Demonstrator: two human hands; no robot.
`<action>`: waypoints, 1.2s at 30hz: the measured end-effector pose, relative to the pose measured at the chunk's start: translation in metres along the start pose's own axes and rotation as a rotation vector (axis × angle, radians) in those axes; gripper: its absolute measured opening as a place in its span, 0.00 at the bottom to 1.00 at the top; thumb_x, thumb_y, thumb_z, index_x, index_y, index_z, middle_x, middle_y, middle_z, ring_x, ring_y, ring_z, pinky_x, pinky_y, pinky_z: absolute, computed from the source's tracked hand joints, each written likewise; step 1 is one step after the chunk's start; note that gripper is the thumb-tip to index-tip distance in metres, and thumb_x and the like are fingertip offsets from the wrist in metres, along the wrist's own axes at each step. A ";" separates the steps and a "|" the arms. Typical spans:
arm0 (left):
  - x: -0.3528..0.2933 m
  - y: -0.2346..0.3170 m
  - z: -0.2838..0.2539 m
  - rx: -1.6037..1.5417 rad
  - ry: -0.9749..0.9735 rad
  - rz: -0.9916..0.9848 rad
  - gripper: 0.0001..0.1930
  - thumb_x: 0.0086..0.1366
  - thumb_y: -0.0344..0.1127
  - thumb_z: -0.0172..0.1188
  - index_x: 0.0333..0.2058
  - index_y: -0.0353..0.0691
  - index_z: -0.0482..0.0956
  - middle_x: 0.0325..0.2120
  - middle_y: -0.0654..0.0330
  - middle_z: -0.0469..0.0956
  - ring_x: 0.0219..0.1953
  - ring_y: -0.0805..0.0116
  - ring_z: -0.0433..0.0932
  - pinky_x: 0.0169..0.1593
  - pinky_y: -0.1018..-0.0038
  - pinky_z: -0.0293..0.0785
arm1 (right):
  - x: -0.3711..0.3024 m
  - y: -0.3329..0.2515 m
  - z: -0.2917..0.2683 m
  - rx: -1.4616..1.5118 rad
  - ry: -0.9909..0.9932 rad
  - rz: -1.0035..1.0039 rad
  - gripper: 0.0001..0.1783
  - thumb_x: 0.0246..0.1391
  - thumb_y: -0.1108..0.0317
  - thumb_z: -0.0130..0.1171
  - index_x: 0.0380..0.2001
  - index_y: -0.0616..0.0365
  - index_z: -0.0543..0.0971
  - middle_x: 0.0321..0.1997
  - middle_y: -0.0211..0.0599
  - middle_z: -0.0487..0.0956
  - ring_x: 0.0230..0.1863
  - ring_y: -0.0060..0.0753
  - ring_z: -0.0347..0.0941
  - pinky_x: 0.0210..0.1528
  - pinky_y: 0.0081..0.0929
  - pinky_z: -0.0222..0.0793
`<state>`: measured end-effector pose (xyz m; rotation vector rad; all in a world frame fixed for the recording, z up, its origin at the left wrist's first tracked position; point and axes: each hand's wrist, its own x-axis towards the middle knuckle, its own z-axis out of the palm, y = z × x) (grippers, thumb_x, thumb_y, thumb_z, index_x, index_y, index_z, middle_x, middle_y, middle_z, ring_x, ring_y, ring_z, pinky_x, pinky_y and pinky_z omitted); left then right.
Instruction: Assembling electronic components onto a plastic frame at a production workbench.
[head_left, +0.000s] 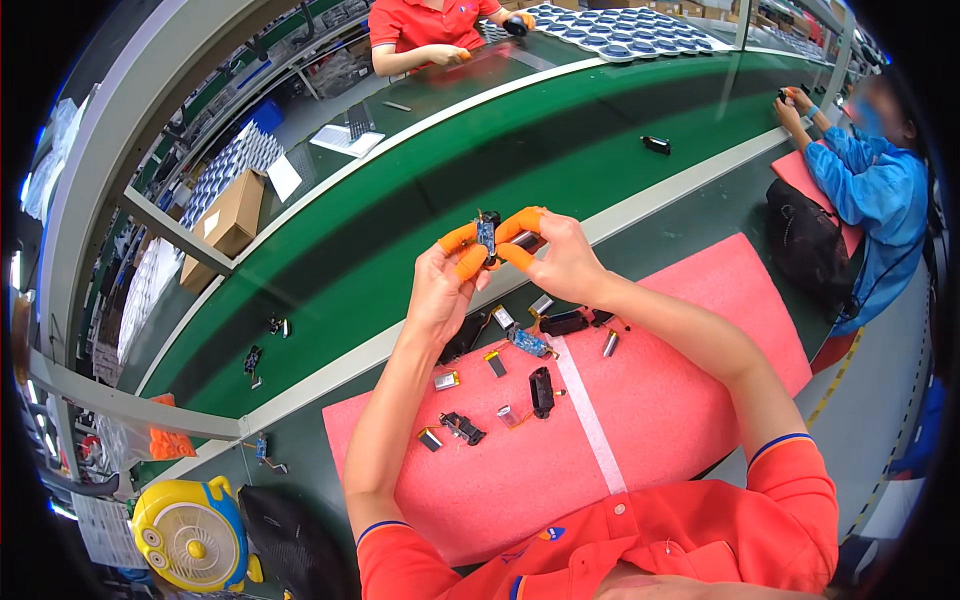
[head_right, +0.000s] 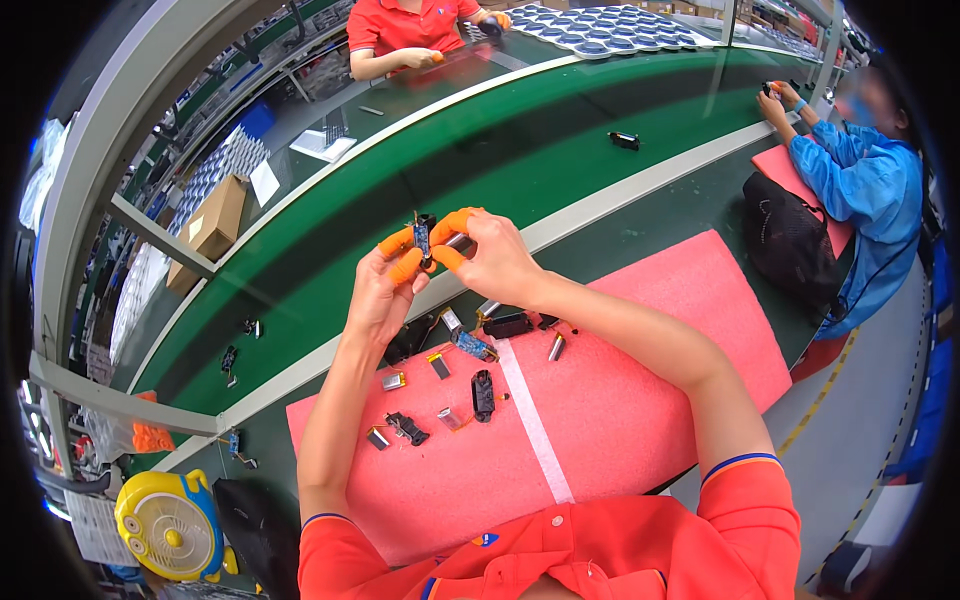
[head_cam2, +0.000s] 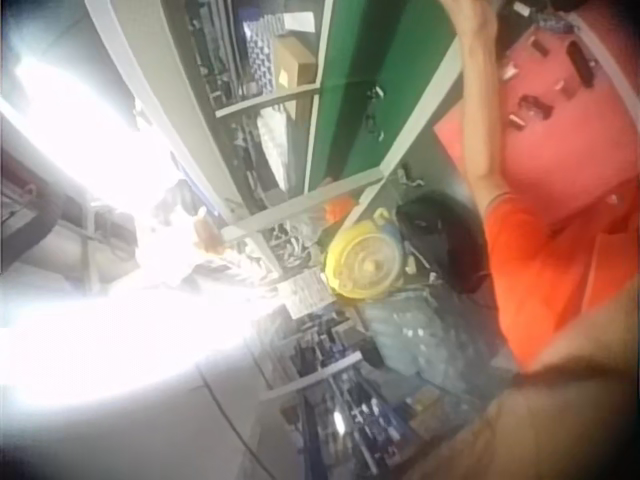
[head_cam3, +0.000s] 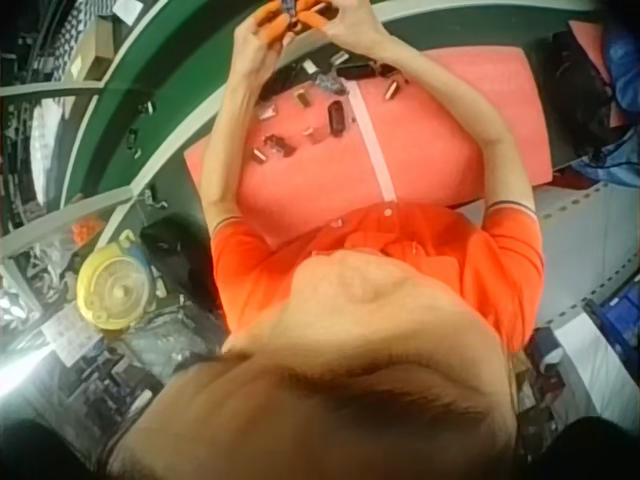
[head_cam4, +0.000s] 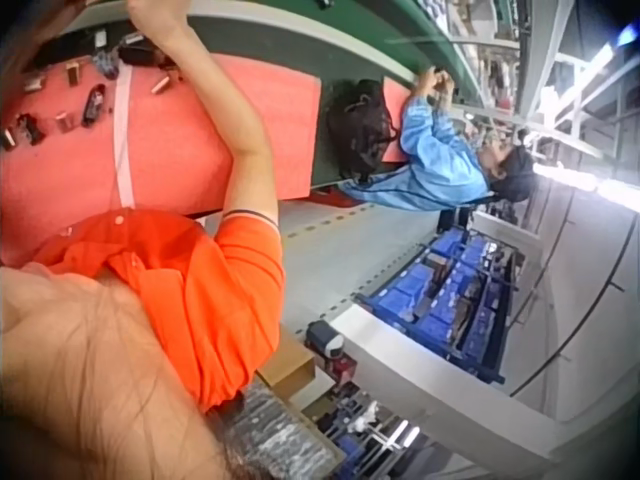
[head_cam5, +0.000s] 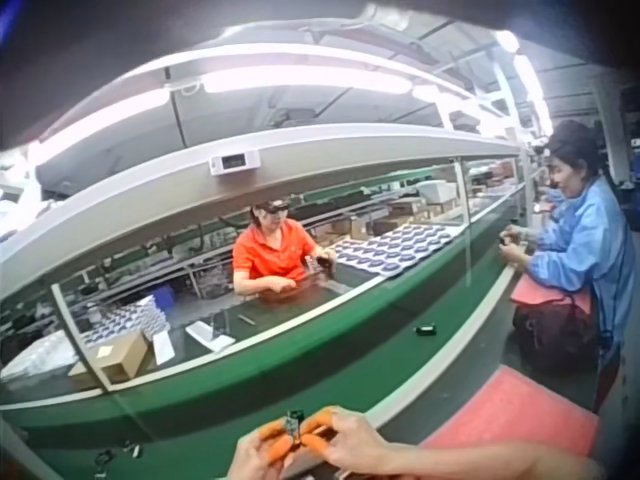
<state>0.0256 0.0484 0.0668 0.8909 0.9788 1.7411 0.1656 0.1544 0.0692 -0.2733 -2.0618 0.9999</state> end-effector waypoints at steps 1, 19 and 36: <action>0.000 0.000 -0.004 -0.024 -0.003 -0.022 0.14 0.60 0.23 0.54 0.45 0.32 0.71 0.35 0.57 0.75 0.31 0.72 0.73 0.27 0.81 0.66 | 0.001 0.001 0.000 -0.008 -0.008 -0.014 0.08 0.45 0.75 0.60 0.32 0.62 0.78 0.31 0.35 0.77 0.31 0.25 0.75 0.36 0.22 0.71; -0.004 -0.013 0.010 0.137 0.038 0.097 0.16 0.58 0.22 0.56 0.47 0.31 0.70 0.35 0.56 0.74 0.31 0.71 0.72 0.30 0.81 0.66 | -0.008 0.003 0.001 -0.001 0.029 0.000 0.07 0.44 0.76 0.59 0.30 0.63 0.77 0.30 0.37 0.77 0.31 0.26 0.75 0.25 0.18 0.68; -0.002 -0.008 -0.005 -0.048 -0.063 -0.060 0.16 0.58 0.24 0.57 0.46 0.30 0.70 0.34 0.54 0.76 0.31 0.69 0.75 0.28 0.81 0.67 | -0.009 0.005 -0.012 -0.117 -0.074 -0.298 0.09 0.42 0.80 0.60 0.32 0.62 0.78 0.29 0.37 0.75 0.33 0.32 0.76 0.30 0.22 0.71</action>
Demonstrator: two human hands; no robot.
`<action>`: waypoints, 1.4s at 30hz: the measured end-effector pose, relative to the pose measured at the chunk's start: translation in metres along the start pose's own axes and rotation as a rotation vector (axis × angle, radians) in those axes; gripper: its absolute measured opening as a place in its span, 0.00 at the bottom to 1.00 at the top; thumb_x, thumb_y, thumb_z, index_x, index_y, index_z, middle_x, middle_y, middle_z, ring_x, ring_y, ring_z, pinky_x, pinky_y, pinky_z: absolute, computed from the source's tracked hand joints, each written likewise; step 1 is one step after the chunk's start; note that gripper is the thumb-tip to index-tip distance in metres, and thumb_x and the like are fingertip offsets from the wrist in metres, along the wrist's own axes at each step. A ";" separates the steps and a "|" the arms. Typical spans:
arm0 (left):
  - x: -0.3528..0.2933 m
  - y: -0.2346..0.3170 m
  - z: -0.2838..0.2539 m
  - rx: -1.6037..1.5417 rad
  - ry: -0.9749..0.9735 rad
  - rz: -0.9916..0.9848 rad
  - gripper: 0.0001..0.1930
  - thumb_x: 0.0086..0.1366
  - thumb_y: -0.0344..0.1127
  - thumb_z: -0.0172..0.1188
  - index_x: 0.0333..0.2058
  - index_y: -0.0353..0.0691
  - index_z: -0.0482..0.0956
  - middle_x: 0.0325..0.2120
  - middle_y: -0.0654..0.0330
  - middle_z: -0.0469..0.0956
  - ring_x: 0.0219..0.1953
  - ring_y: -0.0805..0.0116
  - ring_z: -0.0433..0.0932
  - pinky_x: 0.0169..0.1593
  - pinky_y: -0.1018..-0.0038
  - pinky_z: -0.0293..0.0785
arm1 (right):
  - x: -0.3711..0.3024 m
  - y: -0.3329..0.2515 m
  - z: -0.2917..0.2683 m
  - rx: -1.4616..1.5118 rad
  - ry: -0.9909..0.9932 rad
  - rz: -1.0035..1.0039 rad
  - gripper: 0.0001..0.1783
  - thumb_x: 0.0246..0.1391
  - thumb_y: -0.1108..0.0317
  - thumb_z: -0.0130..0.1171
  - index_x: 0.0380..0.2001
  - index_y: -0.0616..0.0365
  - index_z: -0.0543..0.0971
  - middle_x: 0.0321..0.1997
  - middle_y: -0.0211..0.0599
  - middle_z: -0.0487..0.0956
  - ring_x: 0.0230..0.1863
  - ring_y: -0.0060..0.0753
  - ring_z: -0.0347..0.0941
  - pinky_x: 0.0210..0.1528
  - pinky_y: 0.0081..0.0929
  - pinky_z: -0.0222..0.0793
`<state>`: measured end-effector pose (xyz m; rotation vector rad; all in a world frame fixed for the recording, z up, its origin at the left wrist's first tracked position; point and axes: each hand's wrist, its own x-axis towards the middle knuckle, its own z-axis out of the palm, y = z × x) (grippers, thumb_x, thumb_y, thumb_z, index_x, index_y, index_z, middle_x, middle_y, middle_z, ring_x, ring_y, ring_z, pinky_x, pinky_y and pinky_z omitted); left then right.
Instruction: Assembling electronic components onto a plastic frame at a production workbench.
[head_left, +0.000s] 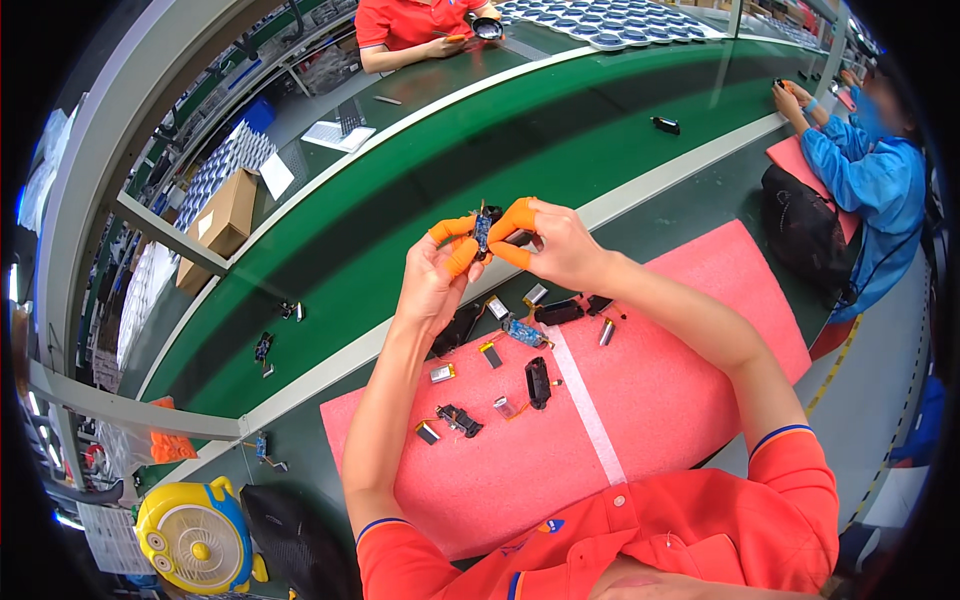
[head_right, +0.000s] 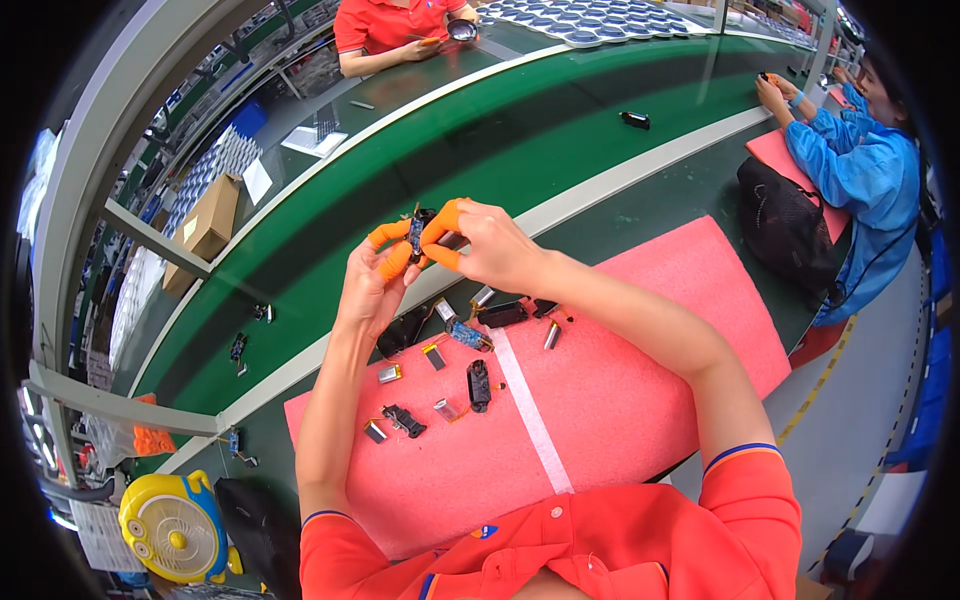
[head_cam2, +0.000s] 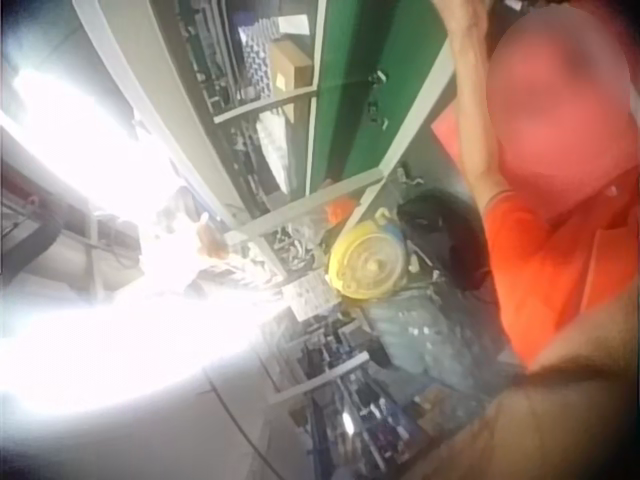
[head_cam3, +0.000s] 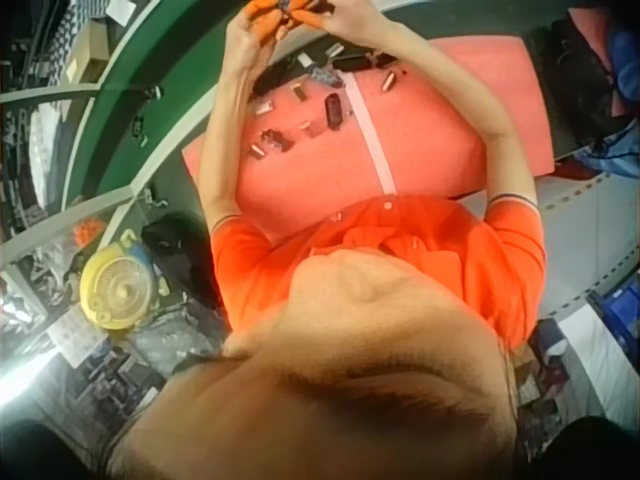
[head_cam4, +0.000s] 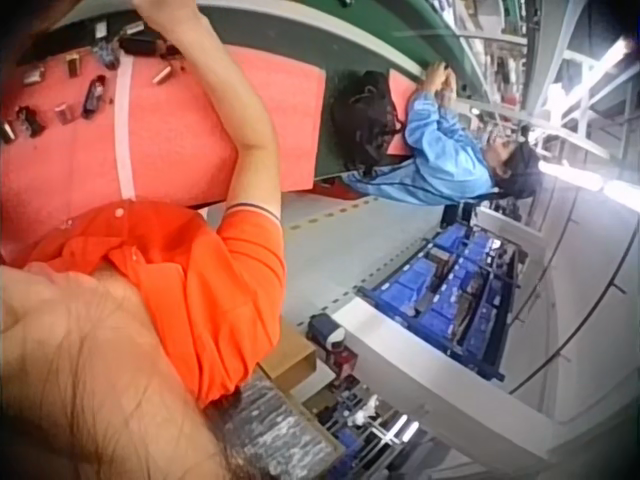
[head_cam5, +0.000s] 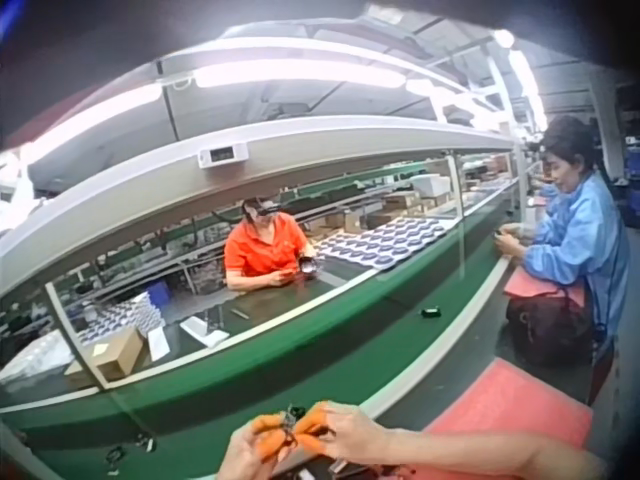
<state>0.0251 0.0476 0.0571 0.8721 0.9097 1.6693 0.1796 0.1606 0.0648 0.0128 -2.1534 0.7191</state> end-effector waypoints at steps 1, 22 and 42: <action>0.000 -0.001 0.002 0.080 0.007 0.038 0.16 0.58 0.24 0.57 0.46 0.30 0.70 0.34 0.54 0.76 0.31 0.69 0.75 0.28 0.81 0.68 | -0.001 -0.004 0.003 0.114 0.028 0.190 0.10 0.42 0.80 0.60 0.32 0.62 0.78 0.30 0.37 0.75 0.34 0.32 0.76 0.31 0.22 0.72; -0.010 -0.016 0.010 1.248 0.422 0.437 0.16 0.51 0.21 0.56 0.41 0.30 0.73 0.29 0.54 0.78 0.24 0.77 0.74 0.25 0.76 0.71 | -0.017 0.002 0.025 -0.622 -0.038 -0.391 0.18 0.31 0.77 0.58 0.33 0.70 0.76 0.36 0.44 0.72 0.34 0.40 0.71 0.37 0.31 0.72; -0.012 -0.014 0.015 0.771 0.153 0.230 0.17 0.54 0.18 0.54 0.45 0.29 0.68 0.40 0.55 0.72 0.41 0.72 0.74 0.40 0.78 0.74 | -0.005 -0.002 0.017 -0.177 0.113 0.026 0.27 0.33 0.81 0.60 0.44 0.64 0.73 0.40 0.42 0.74 0.40 0.44 0.72 0.44 0.29 0.71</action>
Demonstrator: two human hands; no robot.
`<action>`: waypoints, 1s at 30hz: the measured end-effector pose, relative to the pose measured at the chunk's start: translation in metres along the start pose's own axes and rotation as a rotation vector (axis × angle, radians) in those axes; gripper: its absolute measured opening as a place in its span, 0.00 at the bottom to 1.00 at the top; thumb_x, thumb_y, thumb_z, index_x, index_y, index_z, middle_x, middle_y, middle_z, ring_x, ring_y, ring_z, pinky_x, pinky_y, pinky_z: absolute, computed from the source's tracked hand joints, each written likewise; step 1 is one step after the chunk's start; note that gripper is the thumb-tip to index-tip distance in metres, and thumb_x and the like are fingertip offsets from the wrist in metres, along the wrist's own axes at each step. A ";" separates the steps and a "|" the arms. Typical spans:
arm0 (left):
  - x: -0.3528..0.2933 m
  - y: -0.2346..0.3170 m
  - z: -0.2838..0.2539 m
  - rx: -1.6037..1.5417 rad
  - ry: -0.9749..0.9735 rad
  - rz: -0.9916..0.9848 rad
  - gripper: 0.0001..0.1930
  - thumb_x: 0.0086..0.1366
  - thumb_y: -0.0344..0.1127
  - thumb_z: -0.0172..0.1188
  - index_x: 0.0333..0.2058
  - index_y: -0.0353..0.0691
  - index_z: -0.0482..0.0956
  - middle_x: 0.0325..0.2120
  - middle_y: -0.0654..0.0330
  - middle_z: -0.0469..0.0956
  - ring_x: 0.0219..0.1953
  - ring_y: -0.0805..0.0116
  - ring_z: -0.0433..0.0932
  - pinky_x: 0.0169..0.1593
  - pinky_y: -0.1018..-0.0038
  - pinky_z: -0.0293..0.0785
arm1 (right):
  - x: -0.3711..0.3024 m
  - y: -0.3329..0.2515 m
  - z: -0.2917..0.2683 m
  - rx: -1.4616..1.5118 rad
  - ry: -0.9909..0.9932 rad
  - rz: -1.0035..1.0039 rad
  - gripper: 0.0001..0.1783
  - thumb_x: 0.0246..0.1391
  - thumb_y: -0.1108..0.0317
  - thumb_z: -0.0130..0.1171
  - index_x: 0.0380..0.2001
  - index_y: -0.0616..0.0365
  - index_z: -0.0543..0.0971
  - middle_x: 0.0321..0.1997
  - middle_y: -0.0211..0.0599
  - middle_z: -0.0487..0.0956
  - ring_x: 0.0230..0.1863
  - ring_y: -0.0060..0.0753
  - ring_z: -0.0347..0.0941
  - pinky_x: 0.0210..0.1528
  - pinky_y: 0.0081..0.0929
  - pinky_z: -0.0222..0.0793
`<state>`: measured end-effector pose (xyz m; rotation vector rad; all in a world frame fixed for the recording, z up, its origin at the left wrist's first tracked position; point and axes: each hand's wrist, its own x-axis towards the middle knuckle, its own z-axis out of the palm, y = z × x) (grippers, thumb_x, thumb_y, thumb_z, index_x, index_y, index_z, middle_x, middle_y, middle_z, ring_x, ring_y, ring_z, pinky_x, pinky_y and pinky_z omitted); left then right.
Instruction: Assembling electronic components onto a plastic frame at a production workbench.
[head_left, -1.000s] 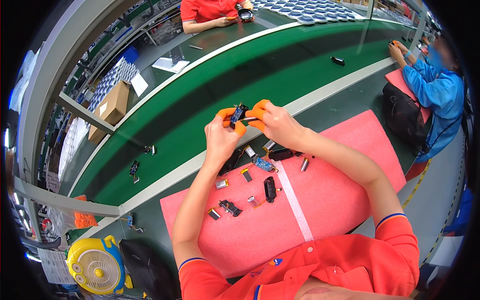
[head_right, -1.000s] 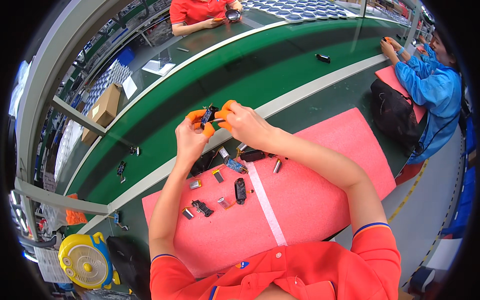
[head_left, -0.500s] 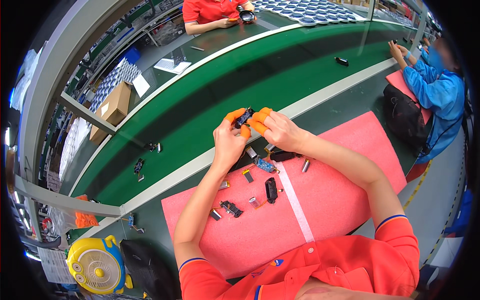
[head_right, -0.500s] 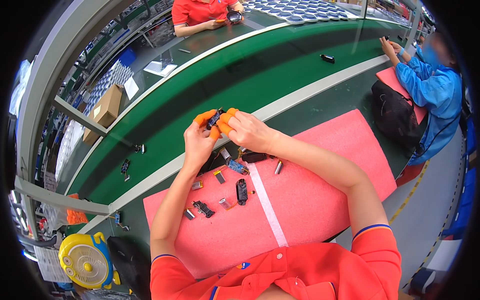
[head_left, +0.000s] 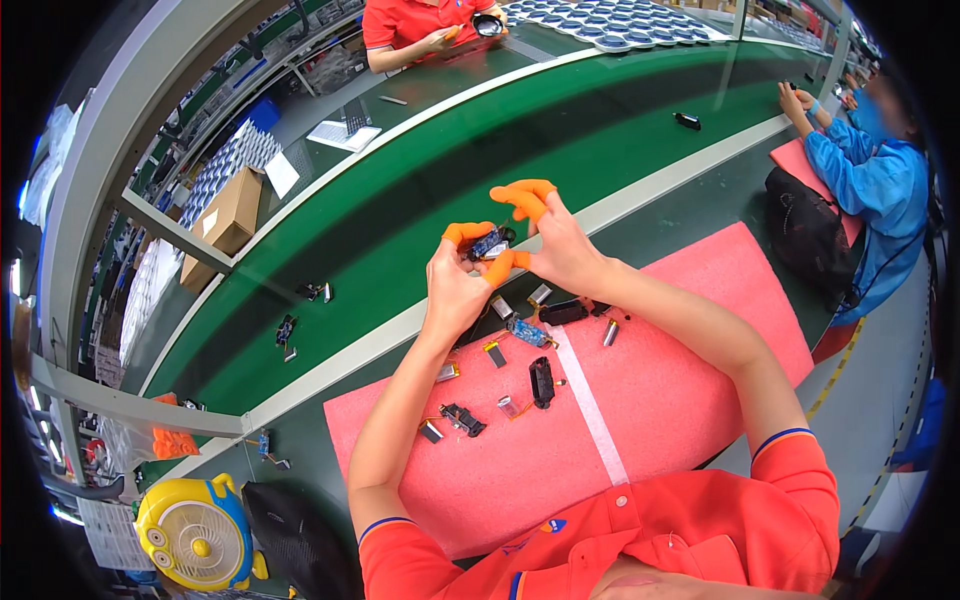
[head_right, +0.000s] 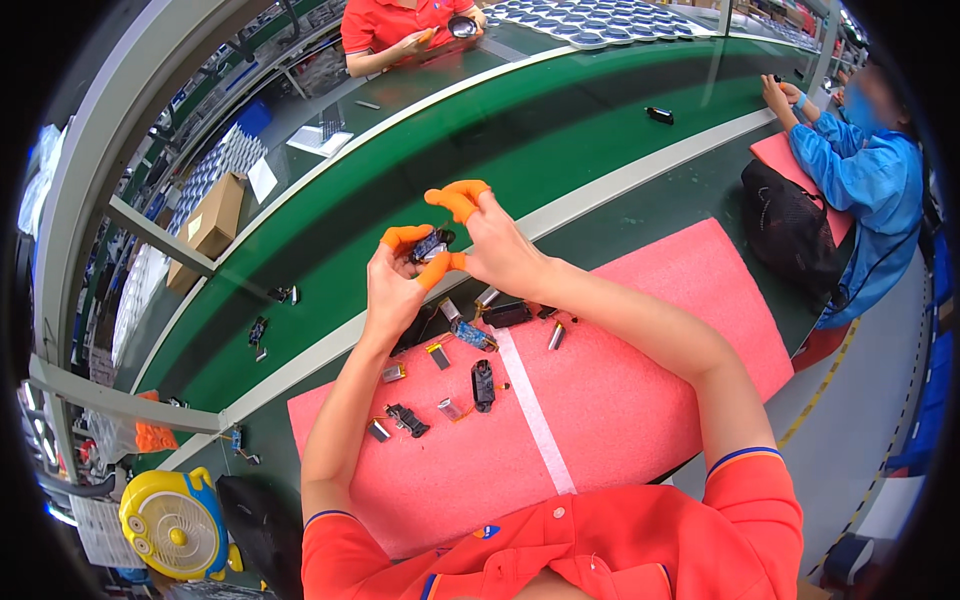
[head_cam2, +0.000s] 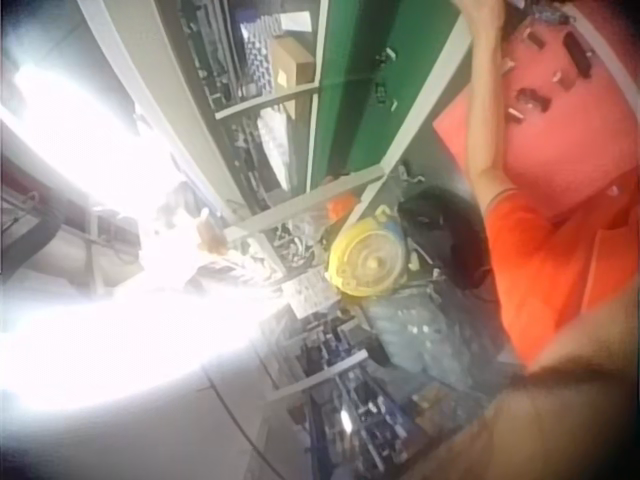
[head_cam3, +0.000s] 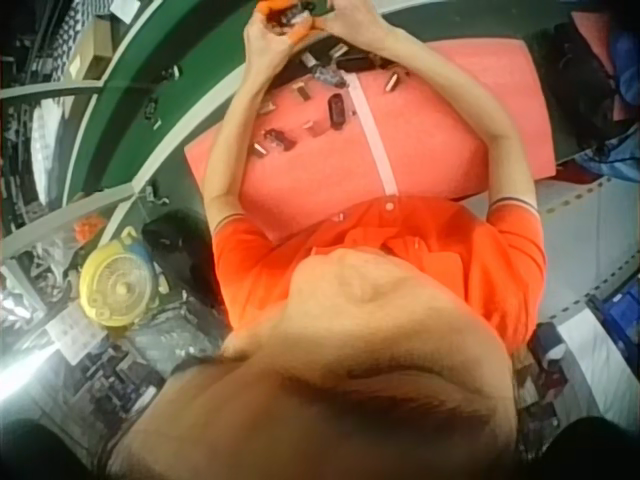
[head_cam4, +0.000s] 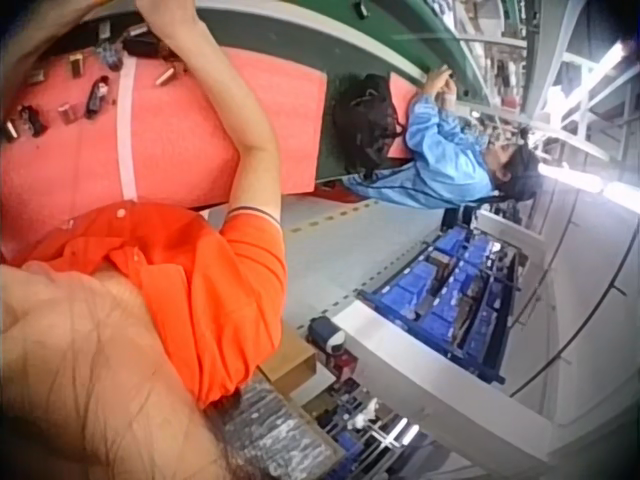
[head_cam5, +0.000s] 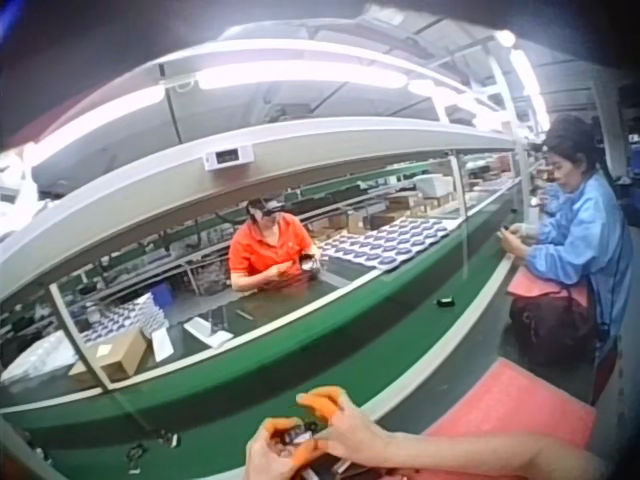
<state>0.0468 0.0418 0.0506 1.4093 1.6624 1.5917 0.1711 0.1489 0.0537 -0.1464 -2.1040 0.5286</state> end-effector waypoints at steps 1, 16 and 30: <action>0.000 0.000 0.000 0.018 0.012 -0.027 0.17 0.54 0.18 0.54 0.44 0.30 0.67 0.39 0.55 0.73 0.41 0.72 0.74 0.39 0.78 0.74 | -0.003 0.003 0.003 0.053 -0.043 0.015 0.28 0.34 0.81 0.61 0.45 0.64 0.72 0.40 0.43 0.74 0.41 0.45 0.72 0.44 0.29 0.71; 0.000 0.031 -0.012 -0.229 -0.043 0.040 0.23 0.54 0.20 0.56 0.50 0.34 0.62 0.40 0.52 0.72 0.40 0.68 0.76 0.39 0.75 0.75 | -0.001 -0.019 0.003 0.153 0.011 0.080 0.22 0.39 0.82 0.60 0.42 0.67 0.72 0.42 0.45 0.73 0.44 0.40 0.73 0.48 0.28 0.69; -0.010 0.015 -0.055 0.266 -0.168 0.103 0.26 0.57 0.22 0.55 0.55 0.39 0.62 0.42 0.49 0.73 0.40 0.61 0.77 0.41 0.72 0.74 | 0.015 -0.006 0.018 0.806 -0.215 0.651 0.16 0.42 0.83 0.61 0.39 0.65 0.75 0.39 0.37 0.76 0.43 0.27 0.72 0.49 0.24 0.68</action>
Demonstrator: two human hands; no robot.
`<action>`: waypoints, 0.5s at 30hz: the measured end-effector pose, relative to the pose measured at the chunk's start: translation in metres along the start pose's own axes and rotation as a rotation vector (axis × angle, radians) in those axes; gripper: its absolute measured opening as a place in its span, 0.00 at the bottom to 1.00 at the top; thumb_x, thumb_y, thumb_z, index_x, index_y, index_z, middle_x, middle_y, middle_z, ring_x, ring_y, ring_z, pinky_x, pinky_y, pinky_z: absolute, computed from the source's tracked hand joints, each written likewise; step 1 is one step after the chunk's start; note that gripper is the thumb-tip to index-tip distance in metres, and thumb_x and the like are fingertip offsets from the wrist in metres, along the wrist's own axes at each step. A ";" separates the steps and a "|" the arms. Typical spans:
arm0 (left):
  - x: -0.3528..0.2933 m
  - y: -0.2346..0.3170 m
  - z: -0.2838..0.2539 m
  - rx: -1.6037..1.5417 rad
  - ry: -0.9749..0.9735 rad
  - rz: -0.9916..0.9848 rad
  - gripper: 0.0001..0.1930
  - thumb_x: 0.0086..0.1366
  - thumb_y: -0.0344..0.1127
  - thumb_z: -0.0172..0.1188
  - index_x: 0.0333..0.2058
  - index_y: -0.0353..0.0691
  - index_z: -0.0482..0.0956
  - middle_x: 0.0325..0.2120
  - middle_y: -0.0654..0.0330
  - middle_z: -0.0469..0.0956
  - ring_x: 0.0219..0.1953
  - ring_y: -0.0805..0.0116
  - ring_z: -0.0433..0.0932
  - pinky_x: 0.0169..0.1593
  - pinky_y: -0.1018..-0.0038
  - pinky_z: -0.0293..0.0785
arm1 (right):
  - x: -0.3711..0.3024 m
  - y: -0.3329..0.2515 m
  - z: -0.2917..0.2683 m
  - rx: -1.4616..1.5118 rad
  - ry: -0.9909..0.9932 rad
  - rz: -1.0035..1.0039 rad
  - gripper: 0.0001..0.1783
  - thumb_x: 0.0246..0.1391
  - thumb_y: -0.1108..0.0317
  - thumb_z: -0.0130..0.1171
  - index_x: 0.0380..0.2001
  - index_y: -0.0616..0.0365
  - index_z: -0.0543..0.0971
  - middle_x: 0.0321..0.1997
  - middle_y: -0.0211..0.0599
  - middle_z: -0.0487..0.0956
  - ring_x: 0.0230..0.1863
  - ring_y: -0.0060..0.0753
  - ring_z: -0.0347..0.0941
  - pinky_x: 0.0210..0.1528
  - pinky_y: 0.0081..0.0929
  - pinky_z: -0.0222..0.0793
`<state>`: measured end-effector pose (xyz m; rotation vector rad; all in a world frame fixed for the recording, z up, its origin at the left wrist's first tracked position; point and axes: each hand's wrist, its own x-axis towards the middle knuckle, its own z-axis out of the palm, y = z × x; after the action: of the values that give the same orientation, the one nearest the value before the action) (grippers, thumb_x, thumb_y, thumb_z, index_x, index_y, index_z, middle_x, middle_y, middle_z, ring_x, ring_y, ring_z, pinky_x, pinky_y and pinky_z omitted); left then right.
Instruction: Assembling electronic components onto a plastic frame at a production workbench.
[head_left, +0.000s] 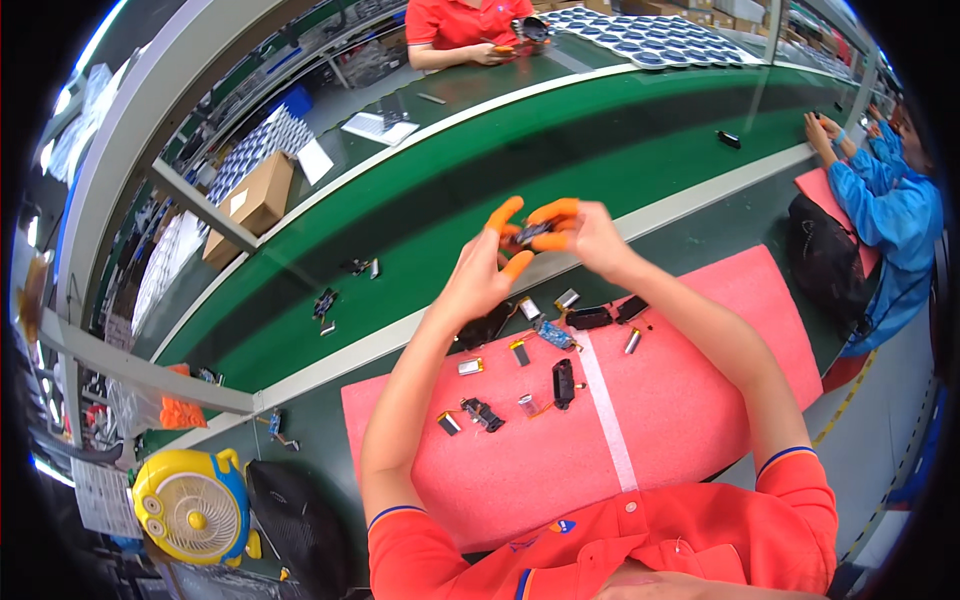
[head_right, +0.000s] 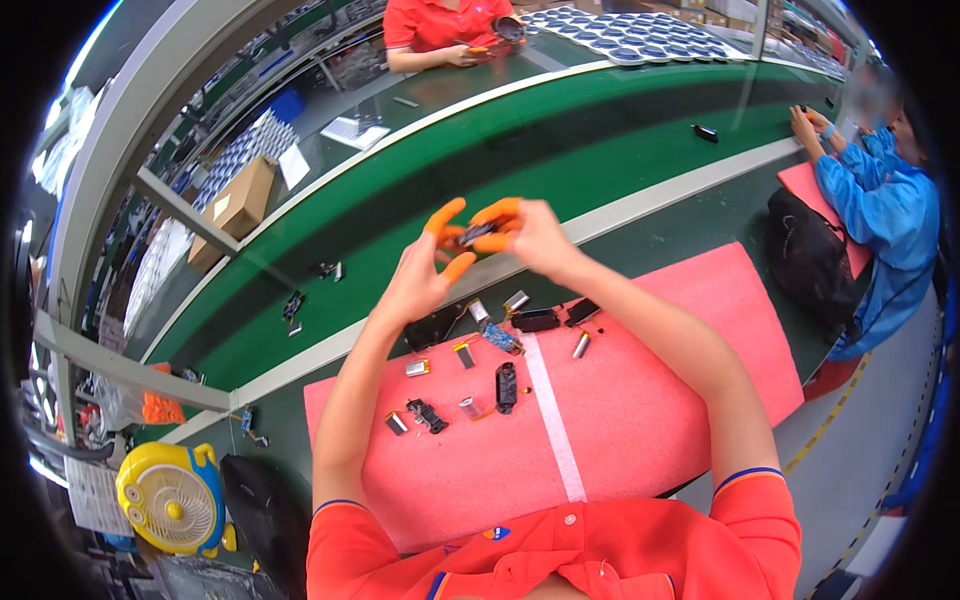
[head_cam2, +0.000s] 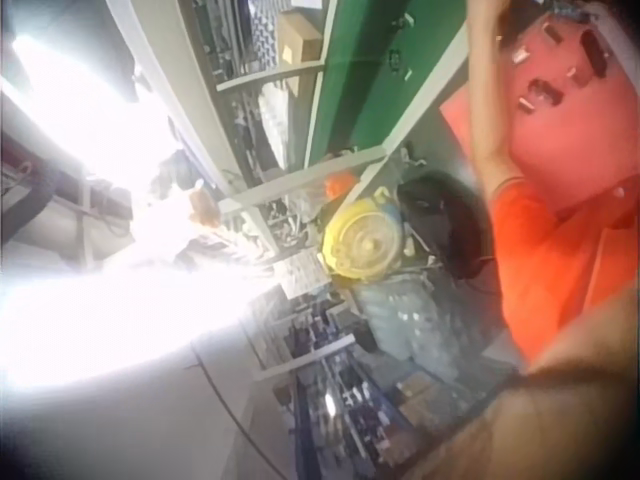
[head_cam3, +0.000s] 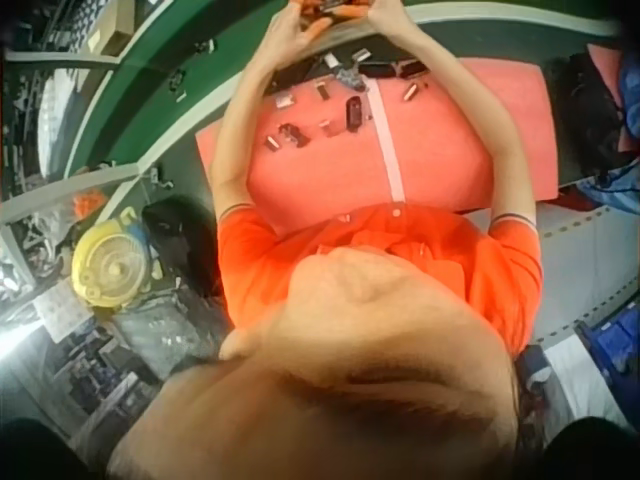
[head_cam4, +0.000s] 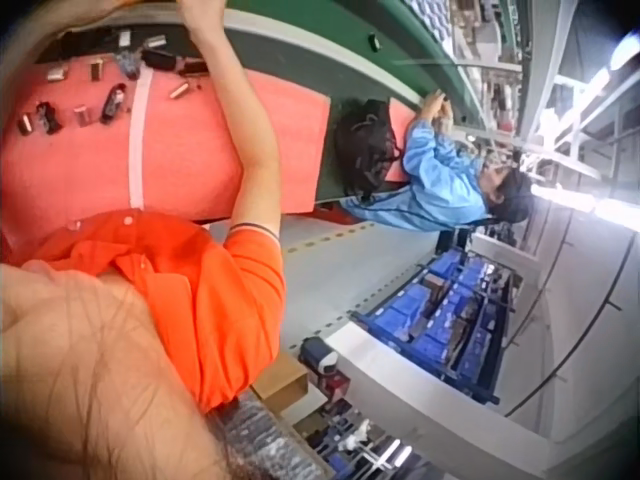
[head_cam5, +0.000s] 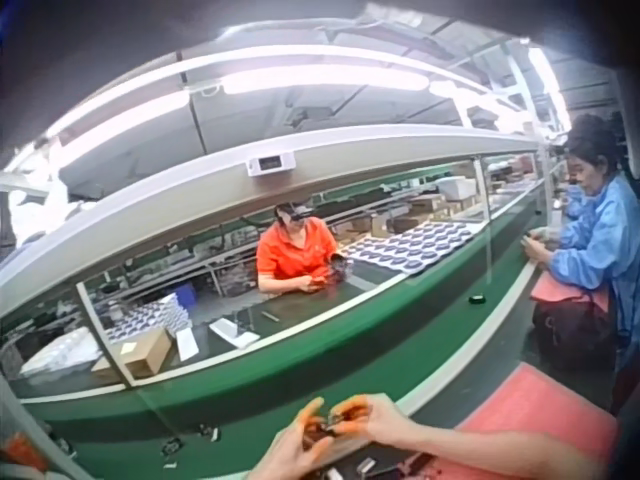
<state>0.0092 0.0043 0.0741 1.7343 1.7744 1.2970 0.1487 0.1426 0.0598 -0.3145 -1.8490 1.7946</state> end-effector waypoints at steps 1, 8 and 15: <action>0.002 -0.008 -0.011 0.104 0.078 0.002 0.26 0.56 0.22 0.55 0.55 0.39 0.63 0.41 0.49 0.74 0.41 0.58 0.76 0.41 0.69 0.73 | 0.008 0.007 -0.010 -0.055 0.074 -0.059 0.17 0.42 0.81 0.62 0.40 0.65 0.75 0.40 0.37 0.76 0.44 0.27 0.72 0.49 0.24 0.68; -0.018 -0.111 -0.130 1.054 0.506 -0.167 0.26 0.46 0.20 0.52 0.48 0.39 0.71 0.41 0.44 0.73 0.47 0.47 0.70 0.49 0.58 0.68 | 0.015 0.017 -0.049 -0.651 0.475 -0.240 0.20 0.43 0.75 0.62 0.44 0.60 0.76 0.41 0.36 0.77 0.44 0.28 0.73 0.47 0.26 0.69; -0.012 -0.075 -0.108 0.884 0.246 -0.312 0.20 0.47 0.21 0.57 0.42 0.44 0.77 0.41 0.48 0.71 0.44 0.49 0.71 0.48 0.64 0.69 | -0.001 -0.009 -0.057 -0.522 0.344 -0.210 0.20 0.43 0.74 0.62 0.44 0.60 0.76 0.41 0.37 0.77 0.42 0.29 0.73 0.44 0.25 0.69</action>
<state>-0.1174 -0.0341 0.0684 1.5775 2.9120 0.6285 0.1813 0.1899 0.0671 -0.5565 -1.9800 1.0237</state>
